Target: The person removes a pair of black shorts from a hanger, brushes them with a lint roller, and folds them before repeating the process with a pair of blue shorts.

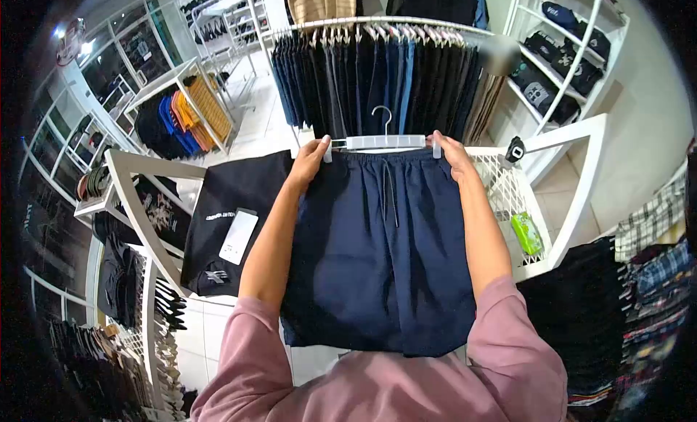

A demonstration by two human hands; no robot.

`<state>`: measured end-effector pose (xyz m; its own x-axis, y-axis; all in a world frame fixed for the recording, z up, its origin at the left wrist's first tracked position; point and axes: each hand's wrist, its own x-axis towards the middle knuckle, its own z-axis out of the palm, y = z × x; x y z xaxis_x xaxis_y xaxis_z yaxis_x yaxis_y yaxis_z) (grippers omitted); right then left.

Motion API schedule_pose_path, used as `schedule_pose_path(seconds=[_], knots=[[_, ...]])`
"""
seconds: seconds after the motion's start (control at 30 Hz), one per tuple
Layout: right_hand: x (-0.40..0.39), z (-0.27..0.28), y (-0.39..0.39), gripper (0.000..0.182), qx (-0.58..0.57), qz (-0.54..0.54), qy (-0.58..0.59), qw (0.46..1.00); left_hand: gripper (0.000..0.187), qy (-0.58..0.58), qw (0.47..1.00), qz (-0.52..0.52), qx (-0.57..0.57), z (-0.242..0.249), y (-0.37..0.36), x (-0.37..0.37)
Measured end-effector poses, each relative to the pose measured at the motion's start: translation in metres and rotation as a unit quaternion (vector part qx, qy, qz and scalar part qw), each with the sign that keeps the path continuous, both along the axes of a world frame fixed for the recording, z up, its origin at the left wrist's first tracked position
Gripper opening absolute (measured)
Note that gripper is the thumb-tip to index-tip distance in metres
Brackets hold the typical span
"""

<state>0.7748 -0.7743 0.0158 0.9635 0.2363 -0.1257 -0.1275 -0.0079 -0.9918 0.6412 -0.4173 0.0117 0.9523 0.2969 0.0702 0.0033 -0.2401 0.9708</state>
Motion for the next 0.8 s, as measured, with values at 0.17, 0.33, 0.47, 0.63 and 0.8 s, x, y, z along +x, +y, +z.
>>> schedule_pose_path(seconds=[0.17, 0.33, 0.47, 0.63, 0.8], knots=[[0.009, -0.006, 0.009, 0.035, -0.012, 0.018, -0.118, 0.993, 0.051, -0.026, 0.999, 0.021, -0.027, -0.005, -0.004, -0.001], [0.019, 0.005, 0.012, 0.03, 0.049, 0.049, -0.242, 0.968, 0.035, -0.141, 0.988, 0.008, -0.071, -0.015, -0.004, 0.009], [0.012, 0.032, 0.017, 0.035, 0.066, 0.028, -0.325, 0.943, 0.028, -0.211, 0.976, 0.03, -0.043, 0.011, 0.001, 0.01], [-0.023, 0.073, 0.036, 0.045, 0.106, 0.039, -0.339, 0.934, 0.032, -0.264, 0.963, 0.036, -0.046, 0.069, 0.015, -0.016], [-0.1, 0.134, 0.053, 0.047, 0.102, 0.205, -0.243, 0.943, 0.042, -0.243, 0.966, 0.069, -0.053, 0.116, 0.047, -0.102]])
